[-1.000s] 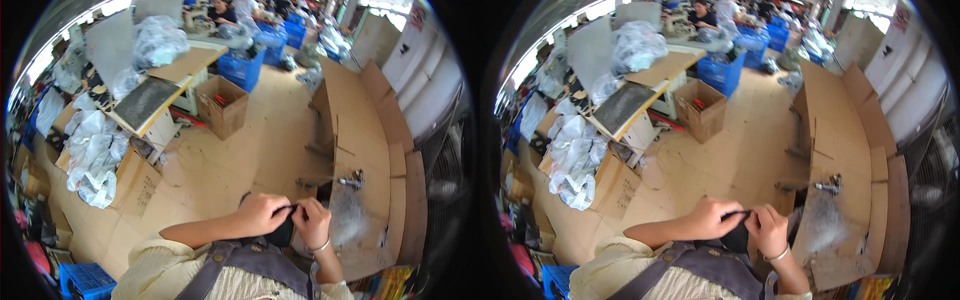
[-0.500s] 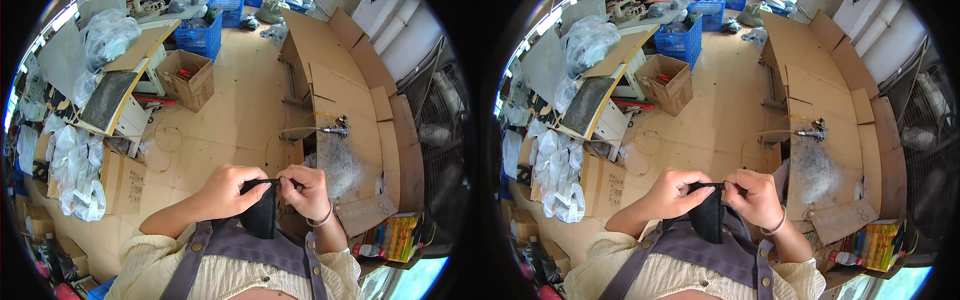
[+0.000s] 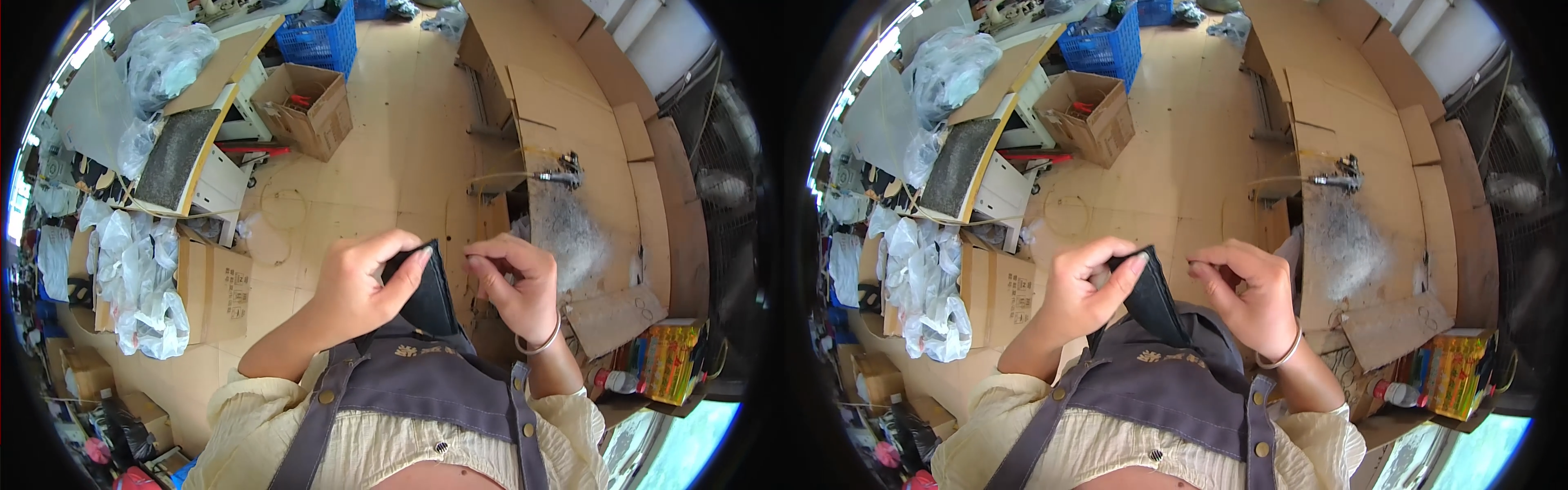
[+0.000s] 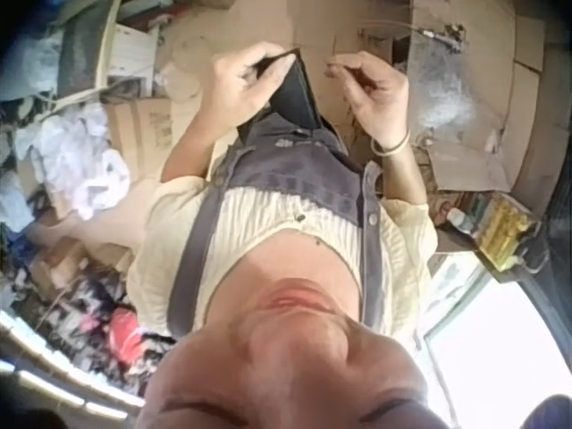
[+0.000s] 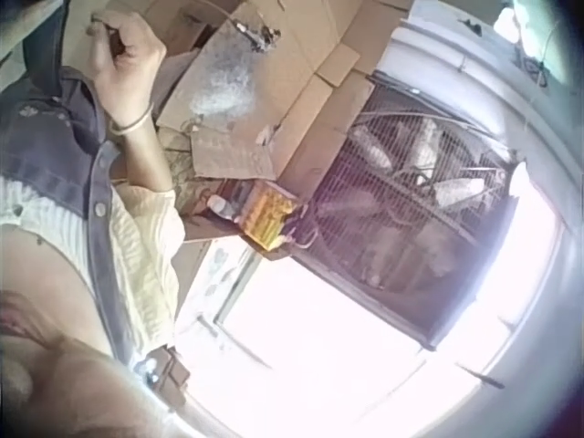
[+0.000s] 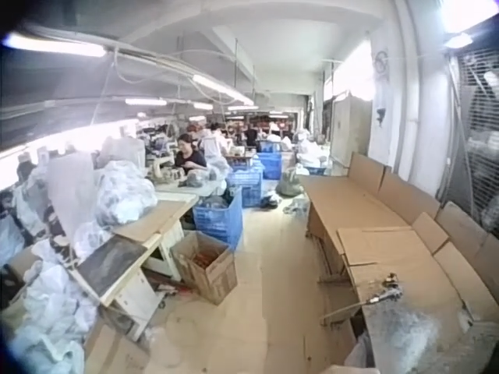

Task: Inspecting, trimming, and cleaning black leather shoe components in a factory setting.

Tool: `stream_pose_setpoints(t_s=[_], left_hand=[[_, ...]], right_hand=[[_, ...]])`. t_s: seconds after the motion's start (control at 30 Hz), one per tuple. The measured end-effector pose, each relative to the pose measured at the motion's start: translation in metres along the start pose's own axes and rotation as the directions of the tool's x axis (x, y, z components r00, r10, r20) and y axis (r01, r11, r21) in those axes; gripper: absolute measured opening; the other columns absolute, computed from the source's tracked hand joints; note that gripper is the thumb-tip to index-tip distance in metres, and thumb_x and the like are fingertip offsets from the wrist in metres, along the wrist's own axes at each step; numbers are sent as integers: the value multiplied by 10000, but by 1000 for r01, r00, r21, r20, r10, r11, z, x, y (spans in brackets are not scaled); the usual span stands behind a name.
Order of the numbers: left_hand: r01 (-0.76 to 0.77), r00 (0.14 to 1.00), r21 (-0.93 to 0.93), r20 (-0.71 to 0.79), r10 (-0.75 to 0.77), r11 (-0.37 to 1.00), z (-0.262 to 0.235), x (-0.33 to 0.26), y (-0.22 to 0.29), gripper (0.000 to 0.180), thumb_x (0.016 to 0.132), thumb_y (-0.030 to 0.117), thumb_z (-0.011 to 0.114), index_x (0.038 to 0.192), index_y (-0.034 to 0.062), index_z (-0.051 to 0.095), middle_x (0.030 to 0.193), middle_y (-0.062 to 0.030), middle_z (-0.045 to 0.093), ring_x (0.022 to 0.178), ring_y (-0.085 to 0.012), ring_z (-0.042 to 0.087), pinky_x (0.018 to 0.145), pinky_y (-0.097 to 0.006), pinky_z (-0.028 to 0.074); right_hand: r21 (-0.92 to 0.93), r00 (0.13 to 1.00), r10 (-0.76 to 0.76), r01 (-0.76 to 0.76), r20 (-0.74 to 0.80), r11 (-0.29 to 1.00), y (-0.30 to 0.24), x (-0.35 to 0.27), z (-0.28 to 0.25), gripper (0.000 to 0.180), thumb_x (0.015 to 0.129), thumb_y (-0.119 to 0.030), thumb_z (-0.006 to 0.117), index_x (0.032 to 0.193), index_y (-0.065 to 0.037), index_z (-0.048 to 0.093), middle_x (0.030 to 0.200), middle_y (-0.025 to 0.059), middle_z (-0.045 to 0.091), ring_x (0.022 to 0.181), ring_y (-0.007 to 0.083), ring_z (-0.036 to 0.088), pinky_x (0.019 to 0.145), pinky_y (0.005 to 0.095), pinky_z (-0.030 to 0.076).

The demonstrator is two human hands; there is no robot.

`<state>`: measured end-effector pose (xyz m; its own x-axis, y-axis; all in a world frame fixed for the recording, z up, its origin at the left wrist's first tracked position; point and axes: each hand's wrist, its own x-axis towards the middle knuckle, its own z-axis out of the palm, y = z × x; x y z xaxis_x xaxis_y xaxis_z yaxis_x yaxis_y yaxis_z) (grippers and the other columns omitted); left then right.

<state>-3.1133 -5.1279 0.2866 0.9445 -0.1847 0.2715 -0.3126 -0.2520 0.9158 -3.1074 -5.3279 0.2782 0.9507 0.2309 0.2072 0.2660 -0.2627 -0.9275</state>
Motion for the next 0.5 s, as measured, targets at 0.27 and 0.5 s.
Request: stream_pose_setpoints(t_s=[0.27, 0.5], left_hand=[[94, 989, -102, -101, -104, 990, 5, -2, -10, 65, 833, 49, 595, 815, -13, 607, 589, 18, 532, 461, 16, 353, 389, -178, 247], [87, 993, -357, -41, -109, 930, 1, 3, -18, 593, 769, 180, 701, 1223, -24, 379, 1109, -112, 515, 769, -83, 543, 611, -195, 434]], right_hand=[[-95, 985, 39, -24, 167, 995, -13, -13, 1, 131, 750, -17, 610, 878, 4, 628, 632, 49, 552, 481, 89, 436, 455, 221, 339], [265, 996, 87, -79, -16, 961, 4, -17, 6, 79, 831, -21, 568, 868, 28, 617, 655, -10, 553, 559, 17, 446, 493, 186, 371]])
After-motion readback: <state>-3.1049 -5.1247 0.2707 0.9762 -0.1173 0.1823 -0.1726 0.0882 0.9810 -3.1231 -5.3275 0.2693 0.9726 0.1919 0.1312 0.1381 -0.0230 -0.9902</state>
